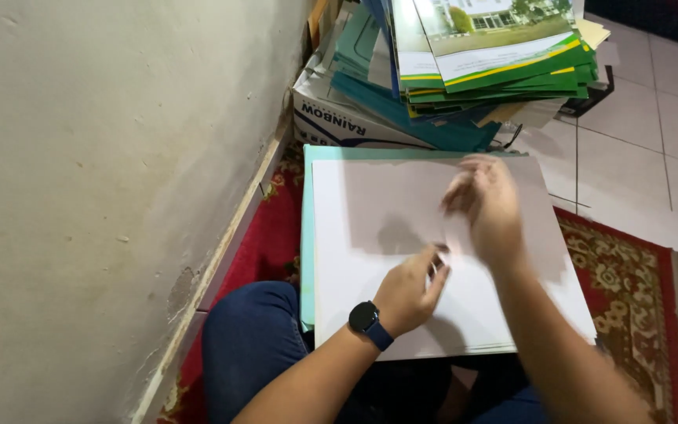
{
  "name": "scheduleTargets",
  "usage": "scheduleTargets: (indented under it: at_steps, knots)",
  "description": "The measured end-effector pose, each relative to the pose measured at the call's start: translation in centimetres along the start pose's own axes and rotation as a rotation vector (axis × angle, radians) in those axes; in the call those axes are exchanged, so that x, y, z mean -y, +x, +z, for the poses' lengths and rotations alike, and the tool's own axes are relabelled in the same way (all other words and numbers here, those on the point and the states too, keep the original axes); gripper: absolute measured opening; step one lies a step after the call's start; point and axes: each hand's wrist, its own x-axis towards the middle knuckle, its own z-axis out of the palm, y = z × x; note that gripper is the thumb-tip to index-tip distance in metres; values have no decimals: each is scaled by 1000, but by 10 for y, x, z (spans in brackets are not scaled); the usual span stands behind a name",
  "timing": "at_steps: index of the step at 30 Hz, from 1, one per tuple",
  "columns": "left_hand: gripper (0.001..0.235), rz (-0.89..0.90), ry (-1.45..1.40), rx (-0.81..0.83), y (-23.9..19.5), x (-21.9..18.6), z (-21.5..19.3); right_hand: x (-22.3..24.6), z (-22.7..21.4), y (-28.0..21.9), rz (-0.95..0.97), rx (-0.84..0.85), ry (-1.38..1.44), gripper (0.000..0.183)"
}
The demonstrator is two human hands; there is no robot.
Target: Manually folding printed booklets and pressing the creases to flatten them.
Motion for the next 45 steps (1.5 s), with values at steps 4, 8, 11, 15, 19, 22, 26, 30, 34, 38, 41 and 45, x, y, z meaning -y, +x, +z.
scheduleTargets:
  at_steps: [4,8,11,15,19,22,26,30,34,38,41,45]
  knots:
    - [56,-248,-861,-90,3,21,26,-13,28,-116,-139,143,-400,51]
    - [84,-486,-1556,149,-8,4,27,-50,7,-147,-444,280,-964,77]
    - [75,-330,-1551,150,-14,6,50,-83,-29,-149,-344,106,-866,72]
    - [82,-518,-1750,208,-8,79,94,-16,32,-177,-351,250,-892,90]
    - [97,-309,-1808,362,-14,4,51,-44,-4,-157,-597,202,-1148,89]
    - [88,-333,-1887,392,-14,6,35,-41,-62,-134,-496,-38,-1048,65]
    - [31,161,-539,227,-7,7,22,-62,-174,-137,-269,-264,-1334,45]
    - [16,159,146,118,-5,12,23,-68,-232,-148,103,-421,-1538,50]
    - [15,83,258,59,1,42,41,-102,-281,-148,317,-434,-1339,34]
    - [18,-129,129,23,3,43,43,-86,-278,-148,403,-399,-1103,30]
    - [18,-187,-8,-34,7,26,33,-24,-218,-145,361,-379,-1059,34]
    - [18,-200,-96,-85,8,18,29,35,-155,-148,269,-352,-1216,46]
